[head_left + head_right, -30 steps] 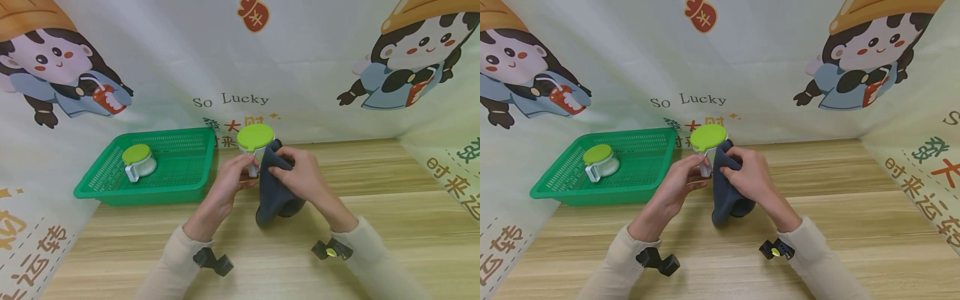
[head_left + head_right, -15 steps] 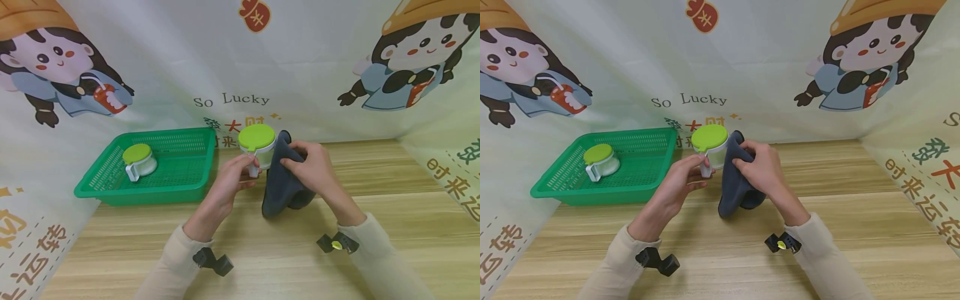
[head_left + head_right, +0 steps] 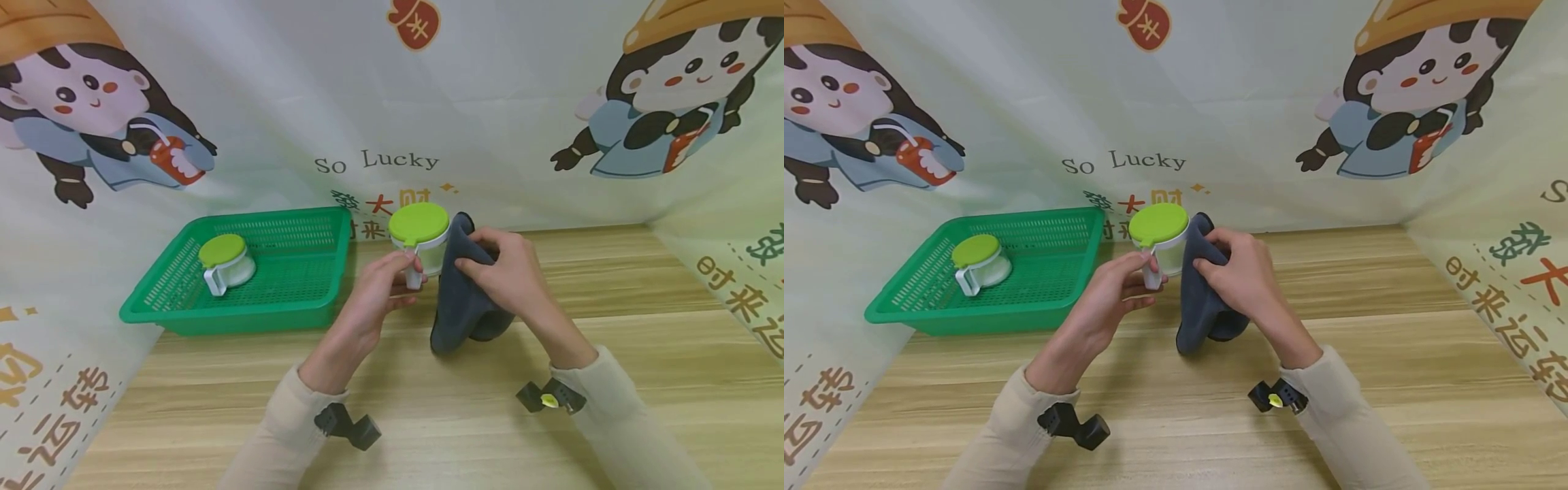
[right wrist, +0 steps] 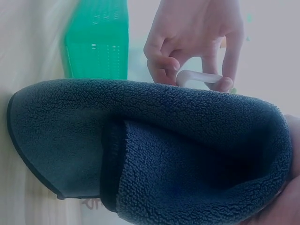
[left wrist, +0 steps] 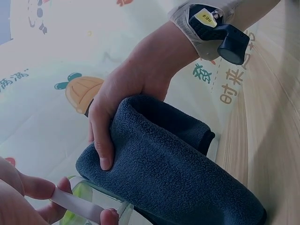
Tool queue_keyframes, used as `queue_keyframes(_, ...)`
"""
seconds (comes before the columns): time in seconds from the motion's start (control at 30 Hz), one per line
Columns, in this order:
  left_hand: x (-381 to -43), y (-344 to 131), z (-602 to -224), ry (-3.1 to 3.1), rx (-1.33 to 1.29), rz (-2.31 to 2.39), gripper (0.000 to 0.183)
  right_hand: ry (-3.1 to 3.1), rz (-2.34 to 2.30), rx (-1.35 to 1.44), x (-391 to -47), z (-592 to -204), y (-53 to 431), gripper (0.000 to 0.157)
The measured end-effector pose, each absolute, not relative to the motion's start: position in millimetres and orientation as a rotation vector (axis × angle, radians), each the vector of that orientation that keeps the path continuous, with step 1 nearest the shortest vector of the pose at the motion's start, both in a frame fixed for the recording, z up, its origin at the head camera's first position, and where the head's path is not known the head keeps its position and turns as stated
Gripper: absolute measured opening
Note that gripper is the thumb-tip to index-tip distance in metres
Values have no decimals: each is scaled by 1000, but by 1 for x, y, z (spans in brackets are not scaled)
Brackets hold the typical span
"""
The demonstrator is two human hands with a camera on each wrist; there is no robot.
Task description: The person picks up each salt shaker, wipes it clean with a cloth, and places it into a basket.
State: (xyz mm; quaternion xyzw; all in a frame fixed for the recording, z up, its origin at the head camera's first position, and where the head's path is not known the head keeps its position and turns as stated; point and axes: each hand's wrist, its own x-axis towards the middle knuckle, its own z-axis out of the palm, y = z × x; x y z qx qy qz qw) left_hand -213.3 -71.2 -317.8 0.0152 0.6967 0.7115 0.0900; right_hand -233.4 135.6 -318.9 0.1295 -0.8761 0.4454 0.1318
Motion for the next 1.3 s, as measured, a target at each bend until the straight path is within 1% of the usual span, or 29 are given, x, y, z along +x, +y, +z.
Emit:
queue_keyframes(0.63,-212,-72,-316,2077,56,2107,28,-2539,1311,375,-233,-317,135,24)
queue_keyframes(1.03,-211,-69,-316,2067,59,2107,26,-2538,1322,319,-240,-319,148,26)
queue_keyframes(1.3,-210,-68,-316,2062,96,2089,26,-2531,1339,289,-239,-312,155,28)
